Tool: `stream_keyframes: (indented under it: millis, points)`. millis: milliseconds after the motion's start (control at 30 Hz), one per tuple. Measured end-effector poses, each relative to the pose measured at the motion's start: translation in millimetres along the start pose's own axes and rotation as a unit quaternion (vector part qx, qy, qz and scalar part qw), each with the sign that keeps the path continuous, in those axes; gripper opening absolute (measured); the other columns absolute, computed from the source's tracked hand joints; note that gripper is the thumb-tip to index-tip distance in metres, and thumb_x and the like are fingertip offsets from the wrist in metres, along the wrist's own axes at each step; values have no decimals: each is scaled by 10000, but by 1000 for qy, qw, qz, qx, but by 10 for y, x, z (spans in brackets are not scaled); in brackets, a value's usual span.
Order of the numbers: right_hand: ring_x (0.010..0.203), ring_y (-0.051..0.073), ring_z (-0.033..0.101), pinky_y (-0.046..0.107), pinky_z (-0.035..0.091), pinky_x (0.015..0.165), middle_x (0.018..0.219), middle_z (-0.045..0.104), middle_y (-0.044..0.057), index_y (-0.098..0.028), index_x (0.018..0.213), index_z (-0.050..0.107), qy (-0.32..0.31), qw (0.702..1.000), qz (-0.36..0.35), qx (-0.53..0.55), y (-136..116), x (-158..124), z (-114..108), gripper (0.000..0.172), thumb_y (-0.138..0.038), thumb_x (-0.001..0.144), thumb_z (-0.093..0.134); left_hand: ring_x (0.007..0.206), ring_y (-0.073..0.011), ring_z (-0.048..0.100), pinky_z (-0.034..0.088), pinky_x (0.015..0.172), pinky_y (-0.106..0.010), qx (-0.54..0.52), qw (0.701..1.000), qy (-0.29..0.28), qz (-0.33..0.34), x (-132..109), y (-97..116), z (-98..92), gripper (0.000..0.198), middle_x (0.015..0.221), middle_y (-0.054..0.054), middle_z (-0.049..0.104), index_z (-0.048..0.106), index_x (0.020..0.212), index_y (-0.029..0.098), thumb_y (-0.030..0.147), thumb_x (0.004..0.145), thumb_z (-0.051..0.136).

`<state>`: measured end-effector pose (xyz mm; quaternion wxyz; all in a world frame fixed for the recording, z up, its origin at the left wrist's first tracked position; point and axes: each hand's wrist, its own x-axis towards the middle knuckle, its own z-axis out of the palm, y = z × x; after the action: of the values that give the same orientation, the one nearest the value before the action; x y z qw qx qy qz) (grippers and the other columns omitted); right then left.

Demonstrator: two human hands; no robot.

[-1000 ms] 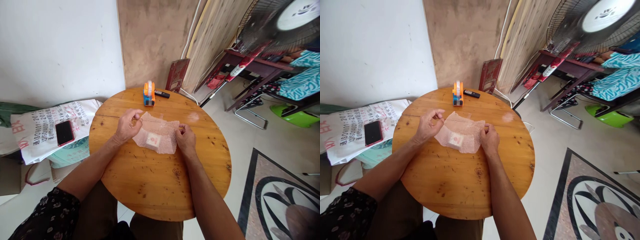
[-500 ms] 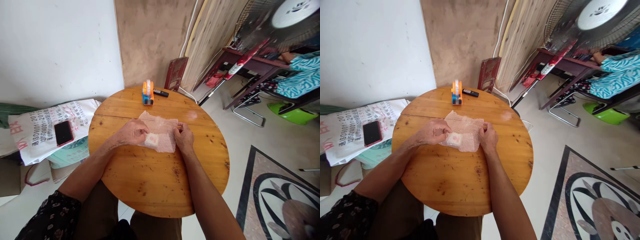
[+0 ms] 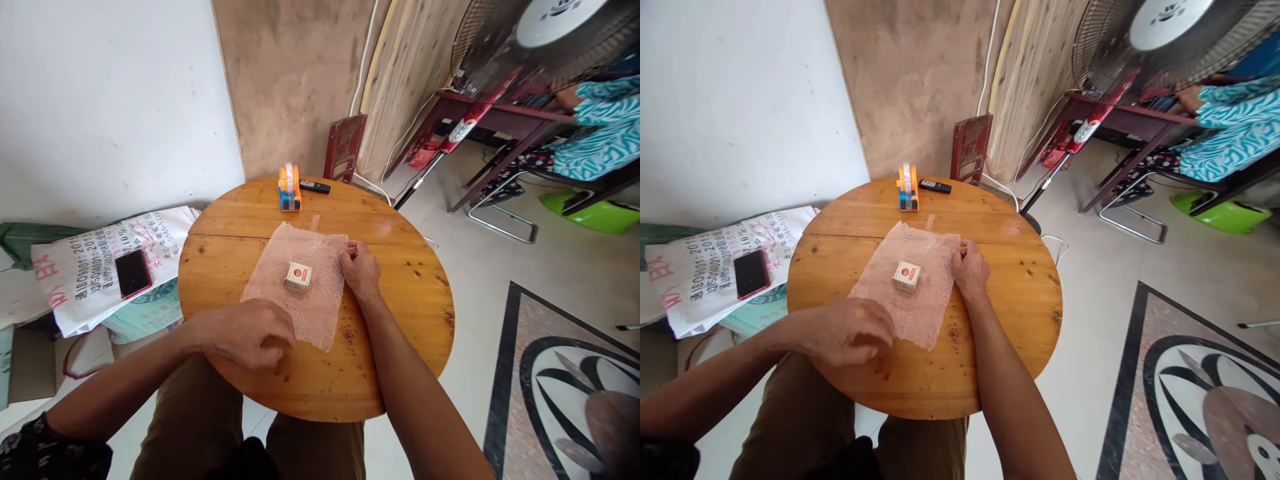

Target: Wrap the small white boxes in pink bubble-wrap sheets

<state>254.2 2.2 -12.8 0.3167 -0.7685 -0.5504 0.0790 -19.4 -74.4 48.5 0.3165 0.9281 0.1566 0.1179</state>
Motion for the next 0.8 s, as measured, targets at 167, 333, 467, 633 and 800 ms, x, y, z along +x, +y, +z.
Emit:
stream_keyframes:
  millis: [167, 333, 467, 633, 800]
  points:
    - [822, 265, 642, 350, 413, 702, 876, 744, 73, -218, 1114, 646, -11, 1000, 3, -4, -23, -13, -24, 293, -265, 842, 546, 848, -182, 638, 480, 684, -263, -91, 965, 191, -152, 226, -376, -242, 319, 1036, -81, 711, 672, 1087, 180, 183, 812, 510]
    - [845, 263, 649, 347, 424, 715, 920, 747, 84, -212, 1140, 640, -15, 1000, 9, -11, -52, -38, -45, 304, -270, 856, 546, 1100, -236, 626, 496, 915, -374, -143, 957, 212, -139, 423, -901, -113, 663, 1262, -138, 659, 472, 1395, 161, 144, 734, 518]
    - [912, 268, 651, 341, 435, 744, 993, 749, 86, -204, 1191, 614, -20, 999, 13, -46, -83, -60, -30, 333, -284, 880, 523, 1165, -249, 611, 451, 1038, -441, -100, 963, 201, -152, 430, -1063, 38, 777, 1294, -149, 648, 373, 1464, 127, 91, 693, 470]
    - [950, 275, 656, 338, 442, 763, 1037, 744, 105, -197, 1251, 580, -46, 991, 13, -126, -160, 2, -40, 372, -283, 906, 474, 1254, -300, 547, 417, 1099, -466, 28, 963, 194, -185, 431, -1005, 98, 813, 1334, -164, 620, 367, 1467, 91, 81, 665, 494]
    - [970, 281, 664, 343, 452, 777, 1022, 745, 110, -205, 1302, 552, -82, 983, -3, -162, -243, 83, -73, 409, -296, 906, 505, 1211, -323, 557, 451, 1067, -472, 103, 958, 178, -201, 457, -916, 115, 796, 1293, -182, 624, 402, 1439, 71, 98, 652, 519]
